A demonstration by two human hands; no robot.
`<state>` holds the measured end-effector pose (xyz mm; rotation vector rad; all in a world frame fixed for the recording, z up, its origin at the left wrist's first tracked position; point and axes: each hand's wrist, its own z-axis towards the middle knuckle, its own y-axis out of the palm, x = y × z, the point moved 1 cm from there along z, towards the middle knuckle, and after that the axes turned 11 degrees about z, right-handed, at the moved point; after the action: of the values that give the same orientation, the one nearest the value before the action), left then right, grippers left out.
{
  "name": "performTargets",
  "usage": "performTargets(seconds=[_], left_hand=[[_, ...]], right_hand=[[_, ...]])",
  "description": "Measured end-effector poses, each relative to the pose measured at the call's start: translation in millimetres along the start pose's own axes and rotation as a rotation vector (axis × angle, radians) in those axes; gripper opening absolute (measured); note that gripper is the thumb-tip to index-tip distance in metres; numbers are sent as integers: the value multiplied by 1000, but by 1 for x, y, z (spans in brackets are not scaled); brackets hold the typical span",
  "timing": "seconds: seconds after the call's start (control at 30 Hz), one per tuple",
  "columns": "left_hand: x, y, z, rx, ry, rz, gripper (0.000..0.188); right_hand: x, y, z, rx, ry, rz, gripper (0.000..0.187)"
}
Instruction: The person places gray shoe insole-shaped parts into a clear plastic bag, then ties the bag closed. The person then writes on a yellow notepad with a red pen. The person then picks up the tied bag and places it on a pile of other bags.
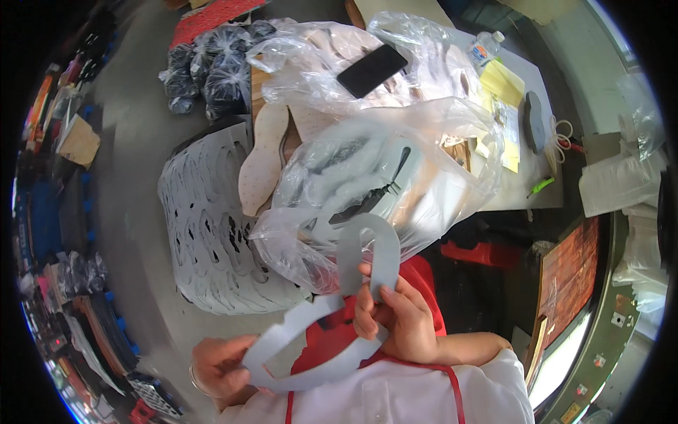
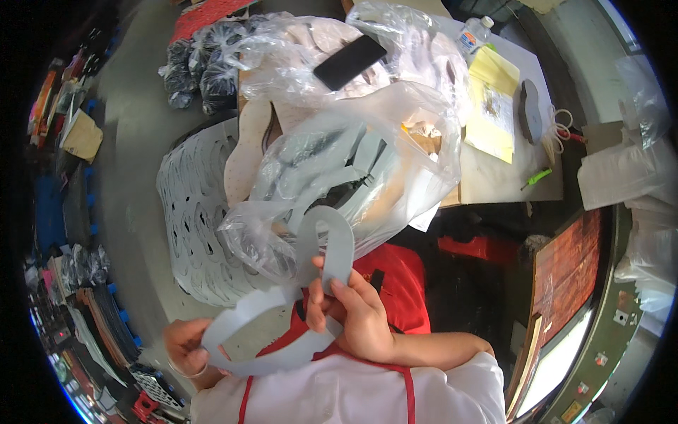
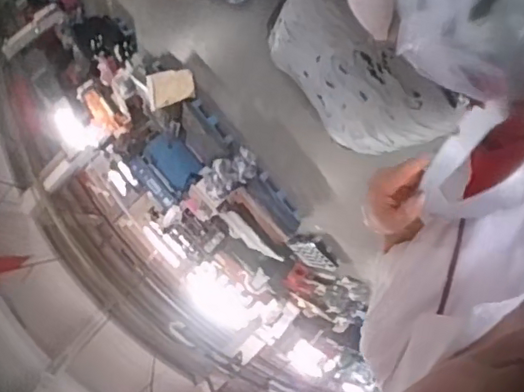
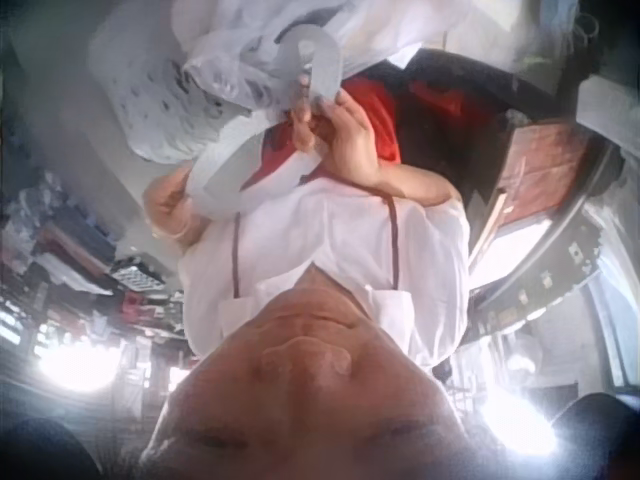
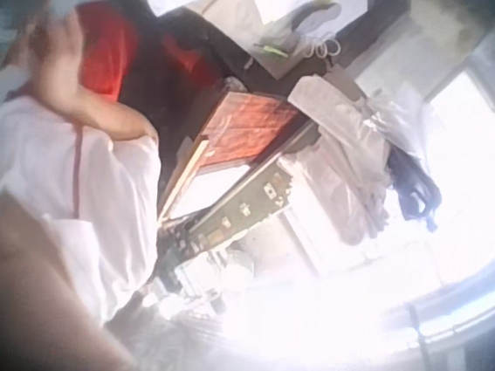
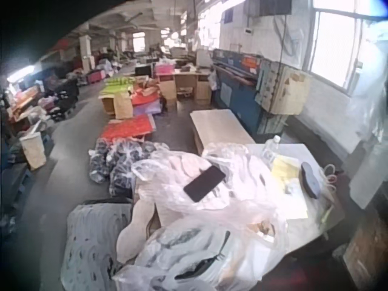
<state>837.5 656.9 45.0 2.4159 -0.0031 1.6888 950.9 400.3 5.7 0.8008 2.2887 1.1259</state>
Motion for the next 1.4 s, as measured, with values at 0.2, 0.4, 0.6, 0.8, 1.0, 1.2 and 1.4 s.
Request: performTargets(seconds=[0.2, 0.4, 0.6, 0.8, 1.0, 1.2, 1.4], left_hand=[[4, 15, 51, 231, -32, 95, 47], [-40, 35, 157, 209, -63, 589, 42], [-86, 40, 218, 292, -222, 612, 38], [-97, 58, 210, 422, -177, 229, 39], [-83, 80, 222, 478, -75, -75, 45], [-85, 80, 217, 429, -102, 880, 40], [-100, 62, 204, 289, -307, 1567, 36]], right_hand=[[-38, -6, 56, 193, -43, 223, 30], [-110, -45, 140, 282, -282, -52, 18], [-125, -107, 180, 248, -213, -257, 38], [-126, -133, 125, 312, -100, -941, 50], [-82, -83, 83, -221, -127, -2162, 29], [-54, -49, 80, -706, -258, -2334, 36], [-82, -40, 53, -559, -606, -2303, 37]])
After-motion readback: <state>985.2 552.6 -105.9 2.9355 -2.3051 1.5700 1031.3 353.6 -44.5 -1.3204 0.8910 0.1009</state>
